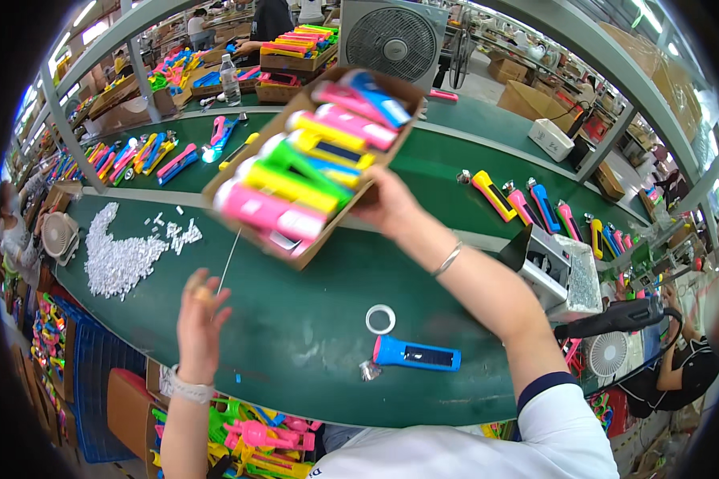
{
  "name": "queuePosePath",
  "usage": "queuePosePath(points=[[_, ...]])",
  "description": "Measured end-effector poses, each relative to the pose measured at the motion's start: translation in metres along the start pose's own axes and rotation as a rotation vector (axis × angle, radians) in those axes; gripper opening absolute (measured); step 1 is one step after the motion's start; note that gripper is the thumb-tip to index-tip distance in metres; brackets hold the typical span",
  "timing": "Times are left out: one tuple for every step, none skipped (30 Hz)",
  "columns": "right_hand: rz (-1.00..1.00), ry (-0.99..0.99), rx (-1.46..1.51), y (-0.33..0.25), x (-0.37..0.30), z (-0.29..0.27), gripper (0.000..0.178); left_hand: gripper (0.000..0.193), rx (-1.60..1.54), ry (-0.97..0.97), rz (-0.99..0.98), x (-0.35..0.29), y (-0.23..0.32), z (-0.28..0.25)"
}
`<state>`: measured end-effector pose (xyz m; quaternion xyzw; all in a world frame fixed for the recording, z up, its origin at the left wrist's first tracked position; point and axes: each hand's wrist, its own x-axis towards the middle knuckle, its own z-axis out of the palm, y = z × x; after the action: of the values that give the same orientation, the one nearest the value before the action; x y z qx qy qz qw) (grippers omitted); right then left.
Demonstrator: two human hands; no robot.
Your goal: The person assembles plastic flashlights by inserting batteries, internal circuit boards, and reflectors into plastic flashlight casings, then secures the components using an electric screwdriver.
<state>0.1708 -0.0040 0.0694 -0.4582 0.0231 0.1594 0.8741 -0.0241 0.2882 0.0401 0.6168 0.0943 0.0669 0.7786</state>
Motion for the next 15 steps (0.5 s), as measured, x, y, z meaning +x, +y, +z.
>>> queuePosePath(points=[[-0.045,0.053,-0.023,-0.024,0.020,-0.026,0.042,0.045,0.060,-0.063,-0.014,0.009,-0.008,0.016],[-0.089,0.101,-0.039,-0.044,0.040,-0.051,0.042,0.037,0.182,-0.137,-0.010,0.018,-0.014,0.027],[-0.089,0.248,-0.063,-0.061,0.060,-0.069,0.042,0.030,0.230,-0.217,0.044,0.026,-0.025,0.037],[-0.087,0.395,-0.089,-0.075,0.080,-0.089,0.043,0.027,0.306,-0.233,-0.005,0.032,-0.030,0.046],[-0.124,0.448,-0.073,-0.086,0.099,-0.115,0.044,0.023,0.361,-0.263,-0.020,0.039,-0.037,0.054],[-0.165,0.503,-0.059,-0.097,0.117,-0.140,0.046,0.022,0.360,-0.289,-0.079,0.047,-0.047,0.059],[-0.206,0.557,-0.012,-0.103,0.132,-0.153,0.047,0.022,0.439,-0.296,-0.055,0.053,-0.053,0.059],[-0.244,0.613,0.035,-0.107,0.146,-0.167,0.048,0.021,0.517,-0.302,-0.035,0.056,-0.057,0.057],[-0.297,0.589,0.018,-0.115,0.163,-0.196,0.050,0.021,0.514,-0.302,-0.029,0.061,-0.058,0.057],[-0.281,0.602,0.064,-0.121,0.181,-0.215,0.050,0.018,0.540,-0.302,-0.009,0.061,-0.058,0.053],[-0.264,0.671,0.121,-0.122,0.194,-0.221,0.051,0.016,0.564,-0.293,0.000,0.061,-0.060,0.049],[-0.294,0.633,0.117,-0.123,0.203,-0.228,0.051,0.016,0.569,-0.267,-0.019,0.065,-0.056,0.047],[-0.328,0.677,0.119,-0.126,0.206,-0.231,0.050,0.017,0.629,-0.273,-0.004,0.070,-0.054,0.047],[-0.424,0.638,0.041,-0.130,0.206,-0.246,0.047,0.019,0.691,-0.277,0.009,0.077,-0.053,0.049],[-0.446,0.591,0.045,-0.140,0.202,-0.267,0.045,0.017,0.703,-0.291,0.051,0.093,-0.052,0.055]])
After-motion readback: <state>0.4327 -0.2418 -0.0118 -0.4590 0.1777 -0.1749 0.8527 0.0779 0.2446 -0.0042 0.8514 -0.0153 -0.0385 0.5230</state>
